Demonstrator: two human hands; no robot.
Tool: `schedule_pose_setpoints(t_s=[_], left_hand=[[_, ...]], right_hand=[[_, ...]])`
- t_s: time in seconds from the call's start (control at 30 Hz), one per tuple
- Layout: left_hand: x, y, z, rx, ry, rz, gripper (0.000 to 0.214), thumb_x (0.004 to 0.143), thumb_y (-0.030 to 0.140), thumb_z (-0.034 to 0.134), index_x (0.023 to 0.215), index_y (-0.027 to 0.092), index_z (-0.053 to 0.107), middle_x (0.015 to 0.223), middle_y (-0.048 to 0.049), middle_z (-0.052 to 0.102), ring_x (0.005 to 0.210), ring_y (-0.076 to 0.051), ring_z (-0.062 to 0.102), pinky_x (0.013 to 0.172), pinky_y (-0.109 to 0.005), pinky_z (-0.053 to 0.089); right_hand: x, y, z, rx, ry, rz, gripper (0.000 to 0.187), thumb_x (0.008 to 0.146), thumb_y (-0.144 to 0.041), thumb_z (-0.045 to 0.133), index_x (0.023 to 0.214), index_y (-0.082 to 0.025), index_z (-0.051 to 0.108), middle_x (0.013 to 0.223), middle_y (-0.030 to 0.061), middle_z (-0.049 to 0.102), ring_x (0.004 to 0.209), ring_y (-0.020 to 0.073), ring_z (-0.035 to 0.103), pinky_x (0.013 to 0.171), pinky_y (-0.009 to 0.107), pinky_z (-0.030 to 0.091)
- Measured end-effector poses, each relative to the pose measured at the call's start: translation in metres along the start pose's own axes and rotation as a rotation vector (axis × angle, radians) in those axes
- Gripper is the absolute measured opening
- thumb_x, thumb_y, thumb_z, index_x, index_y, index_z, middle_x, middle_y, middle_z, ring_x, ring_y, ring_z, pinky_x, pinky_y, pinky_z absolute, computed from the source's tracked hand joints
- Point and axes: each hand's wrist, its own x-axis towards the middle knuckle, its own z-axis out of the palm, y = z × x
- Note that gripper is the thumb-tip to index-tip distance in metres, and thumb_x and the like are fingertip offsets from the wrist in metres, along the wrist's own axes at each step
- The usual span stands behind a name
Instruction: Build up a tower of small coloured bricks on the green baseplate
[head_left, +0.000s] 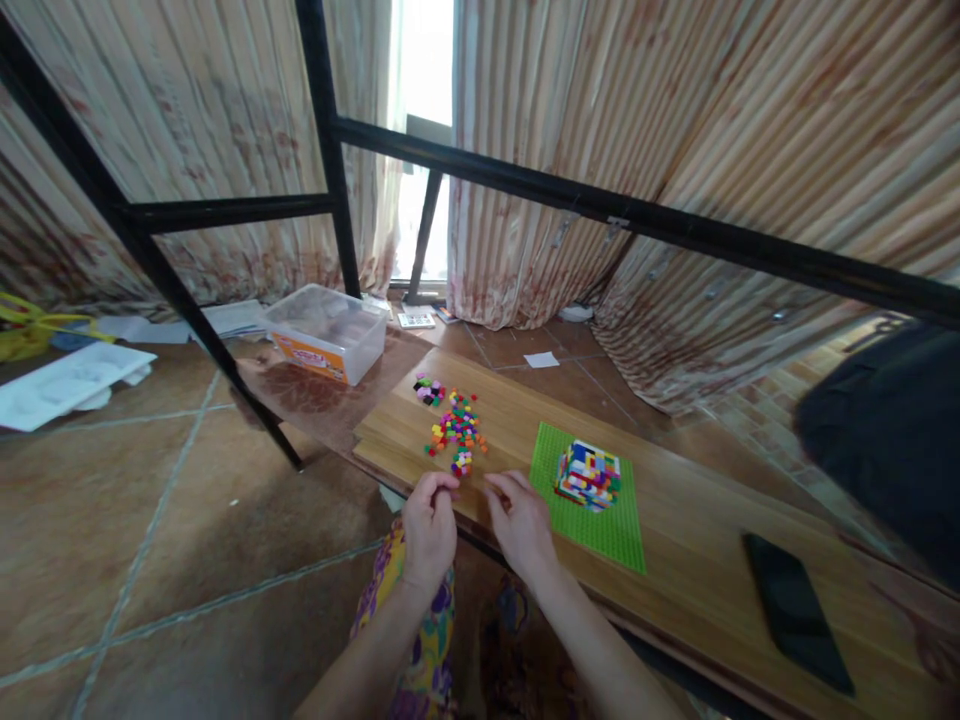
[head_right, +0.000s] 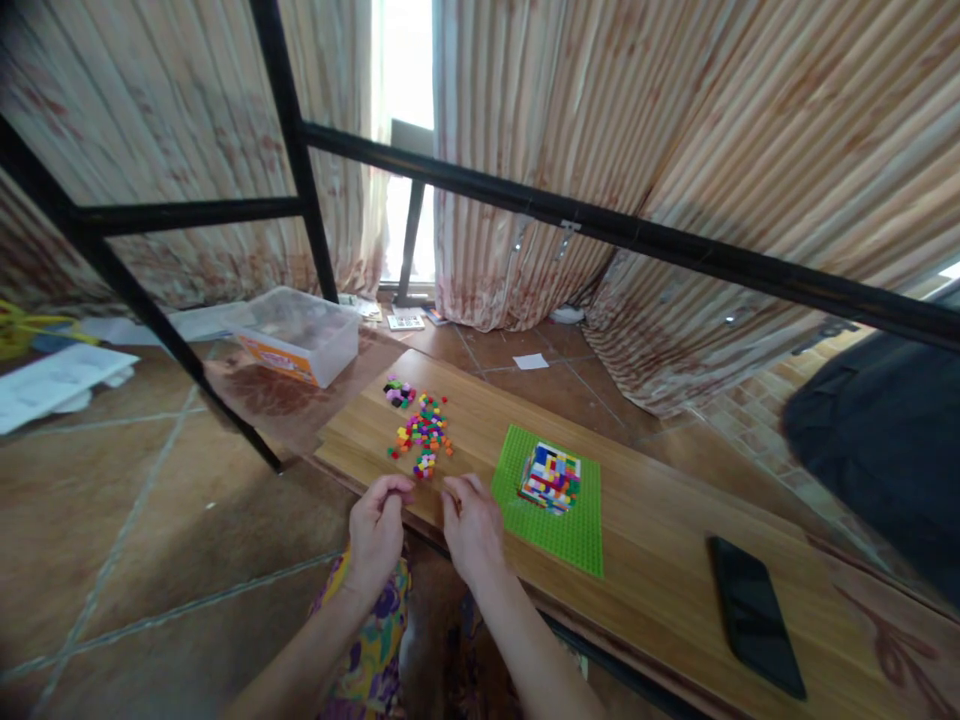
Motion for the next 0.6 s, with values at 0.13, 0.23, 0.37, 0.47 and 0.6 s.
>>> schedule_pose_setpoints(t_s=[0.13,0.23,0.37,0.47,0.6], left_hand=[[0.001,0.000,0.000,-0.034,0.009,-0.012,0.020,0.078,0.014,0.042,0.077,0.019,0.062,0.073,-0.0001,0.063,0.073,-0.016,0.060,0.072,-0.027,0.049],[0.002,0.000,-0.001,-0.053,-0.013,-0.007,0.020,0.078,0.014,0.042,0.077,0.019,0.061,0.073,0.0000,0.063,0.073,-0.016,0.060,0.072,-0.026,0.049],[0.002,-0.001,-0.001,-0.048,-0.023,-0.010,0.020,0.079,0.014,0.042,0.077,0.019,0.061,0.074,-0.0001,0.064,0.073,-0.015,0.061,0.072,-0.026,0.049],[0.003,-0.003,0.000,-0.026,-0.024,-0.015,0.020,0.080,0.014,0.043,0.079,0.019,0.062,0.076,-0.0002,0.065,0.074,-0.015,0.062,0.073,-0.027,0.049],[0.005,-0.008,0.003,0.011,-0.039,-0.016,0.020,0.080,0.014,0.044,0.083,0.019,0.063,0.078,-0.0006,0.067,0.076,-0.016,0.063,0.074,-0.027,0.050]], right_hand=[[0.014,-0.008,0.020,-0.089,-0.041,-0.003,0.021,0.088,-0.025,0.054,0.104,-0.024,0.068,0.097,0.0063,0.066,0.091,0.0223,0.062,0.080,0.034,0.049],[0.018,-0.010,0.029,-0.123,-0.053,-0.015,0.021,0.088,-0.024,0.055,0.104,-0.025,0.068,0.096,0.0065,0.066,0.091,0.0228,0.062,0.079,0.034,0.047],[0.024,-0.009,0.031,-0.133,-0.066,-0.028,0.020,0.089,-0.023,0.052,0.101,-0.025,0.068,0.094,0.0069,0.065,0.090,0.0214,0.061,0.076,0.032,0.046],[0.028,-0.006,0.029,-0.141,-0.083,-0.044,0.021,0.092,-0.023,0.049,0.095,-0.024,0.069,0.092,0.0064,0.064,0.087,0.0201,0.060,0.074,0.030,0.045],[0.030,0.001,0.022,-0.140,-0.103,-0.061,0.022,0.094,-0.024,0.046,0.089,-0.023,0.068,0.090,0.0062,0.064,0.086,0.0195,0.060,0.074,0.030,0.044]])
